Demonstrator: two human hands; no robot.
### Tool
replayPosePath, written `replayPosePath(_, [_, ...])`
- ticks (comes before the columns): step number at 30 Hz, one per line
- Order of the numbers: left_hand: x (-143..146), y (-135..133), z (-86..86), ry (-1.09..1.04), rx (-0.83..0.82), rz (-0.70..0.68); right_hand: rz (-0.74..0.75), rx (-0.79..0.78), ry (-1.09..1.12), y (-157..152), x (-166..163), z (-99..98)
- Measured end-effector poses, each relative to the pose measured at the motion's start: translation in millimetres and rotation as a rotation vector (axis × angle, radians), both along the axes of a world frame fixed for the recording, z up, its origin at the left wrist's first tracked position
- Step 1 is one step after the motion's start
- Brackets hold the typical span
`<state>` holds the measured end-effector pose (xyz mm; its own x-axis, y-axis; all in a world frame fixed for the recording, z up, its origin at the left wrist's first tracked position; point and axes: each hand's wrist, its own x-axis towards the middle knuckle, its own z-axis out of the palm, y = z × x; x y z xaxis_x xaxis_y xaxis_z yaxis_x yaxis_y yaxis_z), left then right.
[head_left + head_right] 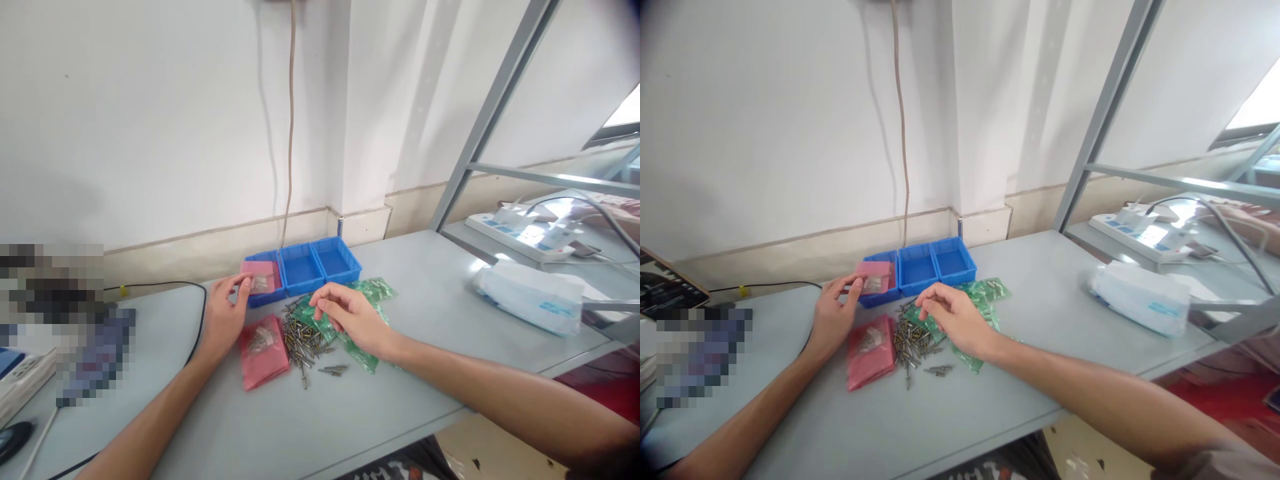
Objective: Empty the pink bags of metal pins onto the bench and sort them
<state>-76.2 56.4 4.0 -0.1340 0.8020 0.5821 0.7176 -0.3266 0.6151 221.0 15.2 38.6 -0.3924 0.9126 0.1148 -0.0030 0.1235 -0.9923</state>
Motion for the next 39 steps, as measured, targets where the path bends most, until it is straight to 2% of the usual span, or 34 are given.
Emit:
replayPosePath(13, [3.1, -2.5, -0.1, 0.059, -0.015, -0.044, 0.004, 0.004, -0.006, 0.0, 0.0, -0.1])
replayPosePath(19, [1.5, 2.5, -0.4, 0.229, 0.016, -0.114, 0.004, 0.014, -0.016, 0.9, 0.3, 0.3])
replayPosePath(29, [2.5, 3.1, -3.5, 0.383, 0.059, -0.004, 0.008, 0.009, -0.020, 0.7, -0.7, 1.1])
replayPosePath(34, [5.2, 0.3, -4.5, 0.467, 0.056, -0.071, 0.005, 0.012, -0.038, 0.2, -0.3, 0.7])
replayPosePath(39, [7.8, -2.0, -7.5, 0.543, 0.030, -0.054, 0.014, 0.094, -0.127, -3.2, -0.2, 1.7])
